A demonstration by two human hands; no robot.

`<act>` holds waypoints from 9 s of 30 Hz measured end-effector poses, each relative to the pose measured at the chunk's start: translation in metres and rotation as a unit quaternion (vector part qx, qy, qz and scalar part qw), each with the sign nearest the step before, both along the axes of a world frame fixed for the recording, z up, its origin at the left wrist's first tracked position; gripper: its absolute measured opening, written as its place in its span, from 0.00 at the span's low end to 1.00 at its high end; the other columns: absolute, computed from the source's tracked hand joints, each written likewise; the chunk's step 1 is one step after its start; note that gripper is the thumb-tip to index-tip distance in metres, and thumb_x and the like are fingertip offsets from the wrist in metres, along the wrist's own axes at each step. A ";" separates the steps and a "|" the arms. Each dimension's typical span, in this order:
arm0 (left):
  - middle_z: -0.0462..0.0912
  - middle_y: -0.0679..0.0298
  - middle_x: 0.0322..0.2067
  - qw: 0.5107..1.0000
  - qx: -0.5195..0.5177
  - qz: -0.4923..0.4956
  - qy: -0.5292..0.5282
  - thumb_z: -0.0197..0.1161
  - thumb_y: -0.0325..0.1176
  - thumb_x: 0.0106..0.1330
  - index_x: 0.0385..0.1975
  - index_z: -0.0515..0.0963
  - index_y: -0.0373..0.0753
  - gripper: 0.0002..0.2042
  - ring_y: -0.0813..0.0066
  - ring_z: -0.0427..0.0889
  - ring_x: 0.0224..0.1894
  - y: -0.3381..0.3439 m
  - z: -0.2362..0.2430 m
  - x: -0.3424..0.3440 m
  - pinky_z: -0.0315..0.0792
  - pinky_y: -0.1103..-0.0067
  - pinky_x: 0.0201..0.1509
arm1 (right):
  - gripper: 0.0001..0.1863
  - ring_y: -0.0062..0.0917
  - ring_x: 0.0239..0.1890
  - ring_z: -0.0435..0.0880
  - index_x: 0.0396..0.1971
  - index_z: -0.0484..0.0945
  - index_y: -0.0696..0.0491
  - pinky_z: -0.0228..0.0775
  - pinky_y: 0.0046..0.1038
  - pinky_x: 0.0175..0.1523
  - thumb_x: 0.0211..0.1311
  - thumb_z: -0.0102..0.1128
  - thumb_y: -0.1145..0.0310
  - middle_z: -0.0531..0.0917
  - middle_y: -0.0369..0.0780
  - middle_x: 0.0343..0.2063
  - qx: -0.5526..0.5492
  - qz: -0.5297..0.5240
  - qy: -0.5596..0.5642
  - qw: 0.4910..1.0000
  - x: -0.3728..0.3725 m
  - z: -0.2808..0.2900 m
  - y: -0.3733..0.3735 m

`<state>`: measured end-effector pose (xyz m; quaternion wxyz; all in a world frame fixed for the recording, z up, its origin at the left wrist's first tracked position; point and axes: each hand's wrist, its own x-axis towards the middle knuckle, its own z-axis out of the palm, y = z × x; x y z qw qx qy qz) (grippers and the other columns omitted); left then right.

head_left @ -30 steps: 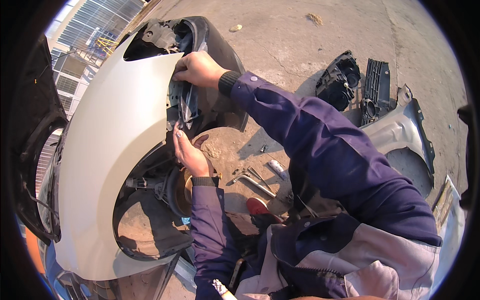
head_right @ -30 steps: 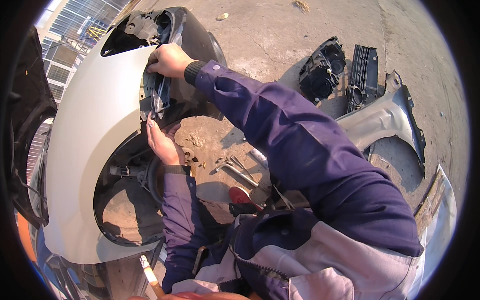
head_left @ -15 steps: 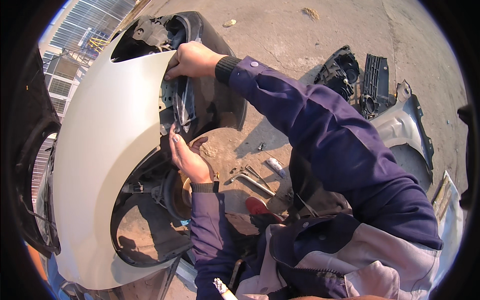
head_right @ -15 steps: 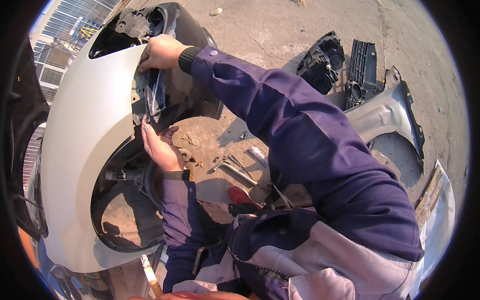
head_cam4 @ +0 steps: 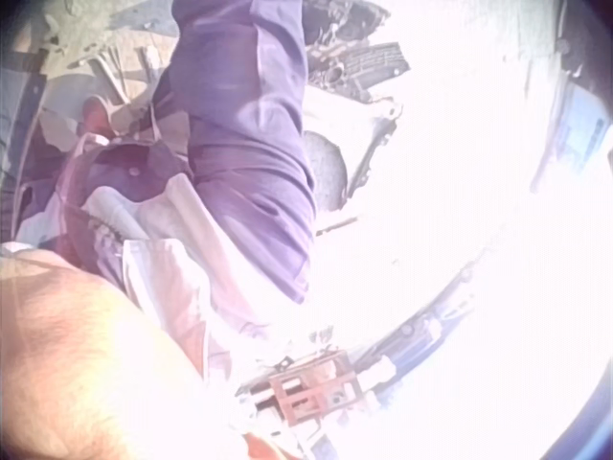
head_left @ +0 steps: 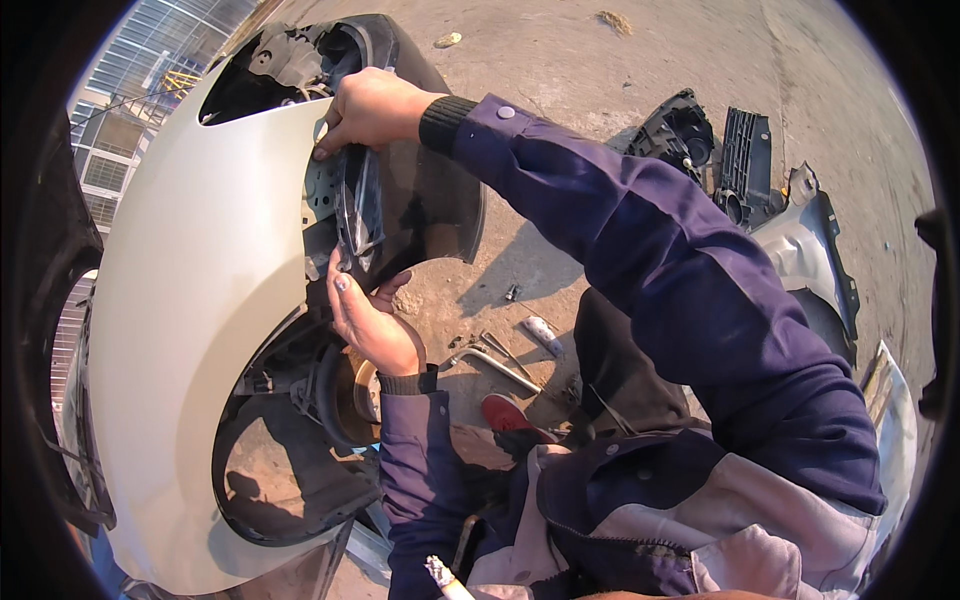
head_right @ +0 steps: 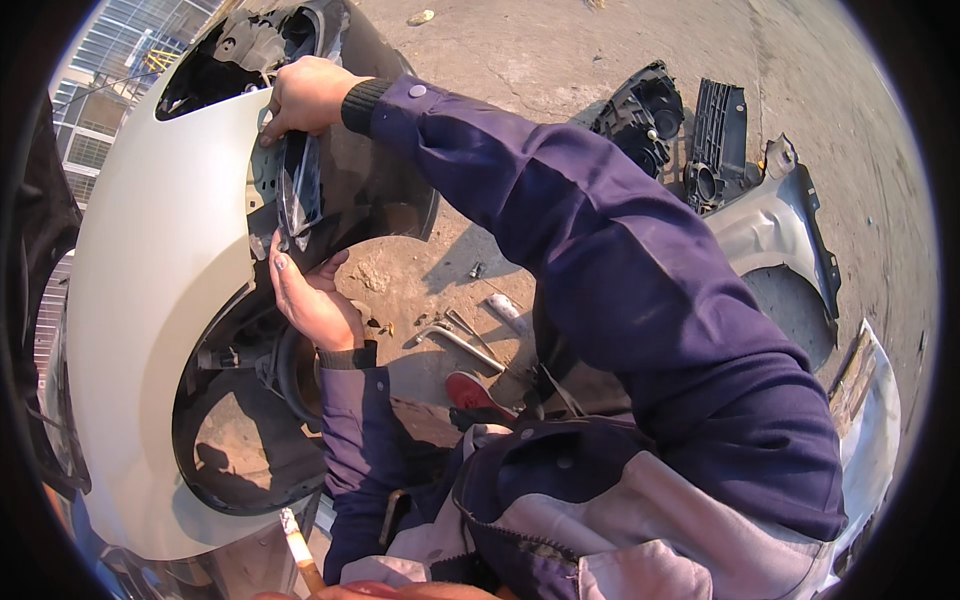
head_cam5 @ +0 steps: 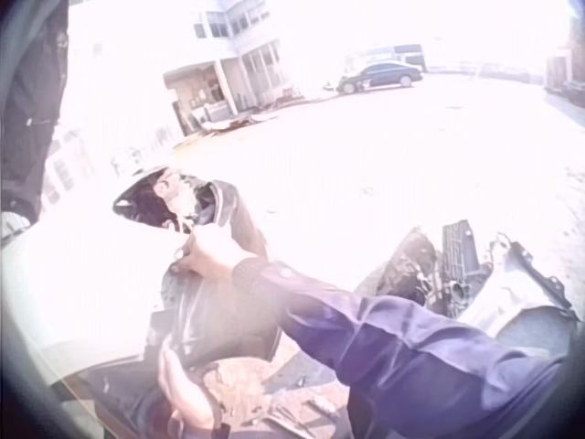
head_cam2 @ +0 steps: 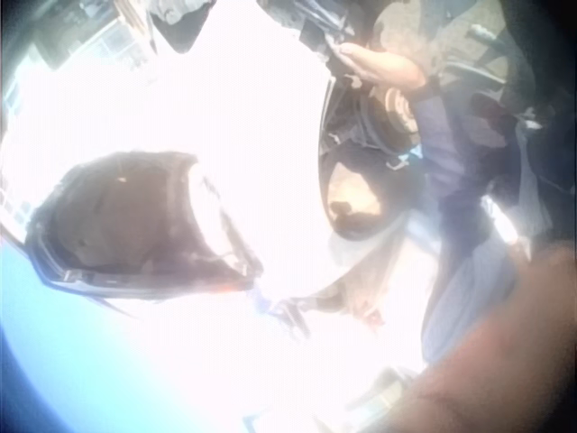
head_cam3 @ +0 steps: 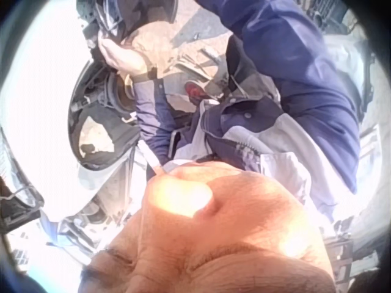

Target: The person uses a screwdriver to remove screws from a car bumper and then uses a hammer to adjust the bumper. They then attach the bumper to the car.

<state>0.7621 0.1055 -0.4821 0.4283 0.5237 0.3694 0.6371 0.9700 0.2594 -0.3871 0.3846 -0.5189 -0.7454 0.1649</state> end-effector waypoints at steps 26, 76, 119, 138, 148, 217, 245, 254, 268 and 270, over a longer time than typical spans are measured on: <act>0.66 0.43 0.79 0.999 -0.008 0.010 0.043 0.55 0.41 0.86 0.77 0.66 0.21 0.31 0.57 0.67 0.80 0.034 0.018 -0.015 0.53 0.68 0.86 | 0.36 0.23 0.21 0.88 0.47 0.92 0.60 0.87 0.25 0.32 0.63 0.79 0.37 0.89 0.40 0.25 -0.109 0.032 0.066 0.991 0.004 0.004 -0.003; 0.73 0.51 0.74 0.978 -0.069 -0.155 -0.125 0.44 0.32 0.83 0.79 0.65 0.31 0.27 0.57 0.73 0.75 0.037 0.027 -0.009 0.66 0.59 0.82 | 0.12 0.35 0.34 0.94 0.40 0.91 0.54 0.87 0.31 0.46 0.66 0.79 0.61 0.93 0.43 0.32 0.238 -0.037 0.217 0.946 -0.058 -0.058 -0.058; 0.75 0.55 0.71 0.964 -0.108 -0.183 -0.162 0.46 0.36 0.86 0.80 0.66 0.37 0.26 0.61 0.75 0.73 0.043 0.022 -0.016 0.68 0.62 0.77 | 0.12 0.46 0.41 0.93 0.37 0.93 0.47 0.84 0.47 0.48 0.53 0.70 0.69 0.92 0.46 0.33 0.107 -0.065 0.222 0.967 -0.097 -0.053 -0.085; 0.75 0.54 0.71 0.956 -0.103 -0.213 -0.173 0.45 0.37 0.87 0.79 0.67 0.34 0.25 0.62 0.75 0.73 0.048 0.019 -0.022 0.68 0.64 0.77 | 0.08 0.49 0.40 0.92 0.31 0.92 0.50 0.84 0.48 0.47 0.51 0.68 0.69 0.91 0.49 0.32 0.130 -0.105 0.207 0.964 -0.103 -0.053 -0.080; 0.74 0.53 0.73 0.962 -0.078 -0.214 -0.148 0.47 0.37 0.86 0.79 0.66 0.34 0.26 0.58 0.74 0.74 0.050 0.018 -0.020 0.68 0.61 0.78 | 0.13 0.43 0.35 0.93 0.38 0.96 0.45 0.86 0.44 0.47 0.60 0.71 0.57 0.92 0.46 0.29 0.101 -0.107 0.130 0.981 -0.093 -0.048 -0.078; 0.67 0.50 0.78 0.983 -0.070 -0.144 -0.093 0.45 0.31 0.86 0.80 0.65 0.30 0.25 0.58 0.73 0.75 0.044 0.017 -0.025 0.68 0.63 0.80 | 0.20 0.17 0.26 0.79 0.54 0.78 0.61 0.72 0.27 0.32 0.90 0.48 0.56 0.79 0.35 0.24 -0.086 -0.030 0.509 0.856 -0.110 -0.106 -0.209; 0.86 0.51 0.54 0.985 0.091 0.085 0.122 0.54 0.55 0.87 0.63 0.80 0.29 0.29 0.66 0.82 0.54 0.044 0.002 -0.016 0.74 0.69 0.65 | 0.17 0.23 0.11 0.74 0.43 0.72 0.58 0.64 0.27 0.16 0.86 0.45 0.59 0.78 0.39 0.18 -0.247 0.137 0.658 0.698 -0.109 -0.060 -0.201; 0.86 0.47 0.58 0.975 -0.053 0.095 0.195 0.58 0.47 0.86 0.68 0.77 0.27 0.27 0.61 0.85 0.57 0.064 -0.023 -0.057 0.77 0.68 0.65 | 0.18 0.23 0.12 0.75 0.50 0.73 0.56 0.66 0.24 0.20 0.88 0.44 0.56 0.78 0.39 0.19 -0.234 0.114 0.653 0.711 -0.119 -0.055 -0.208; 0.81 0.53 0.38 0.939 -0.123 0.037 0.320 0.51 0.47 0.86 0.45 0.77 0.31 0.20 0.58 0.82 0.41 0.088 -0.025 -0.072 0.77 0.65 0.52 | 0.21 0.21 0.12 0.76 0.43 0.71 0.60 0.69 0.26 0.20 0.89 0.44 0.55 0.79 0.38 0.18 -0.212 0.079 0.590 0.775 -0.123 -0.043 -0.186; 0.82 0.48 0.47 0.907 -0.003 0.066 0.416 0.53 0.46 0.84 0.51 0.77 0.29 0.20 0.54 0.82 0.51 0.081 -0.020 -0.069 0.77 0.64 0.59 | 0.20 0.21 0.12 0.77 0.44 0.71 0.59 0.68 0.25 0.19 0.89 0.44 0.55 0.79 0.38 0.19 -0.209 0.128 0.621 0.745 -0.119 -0.042 -0.188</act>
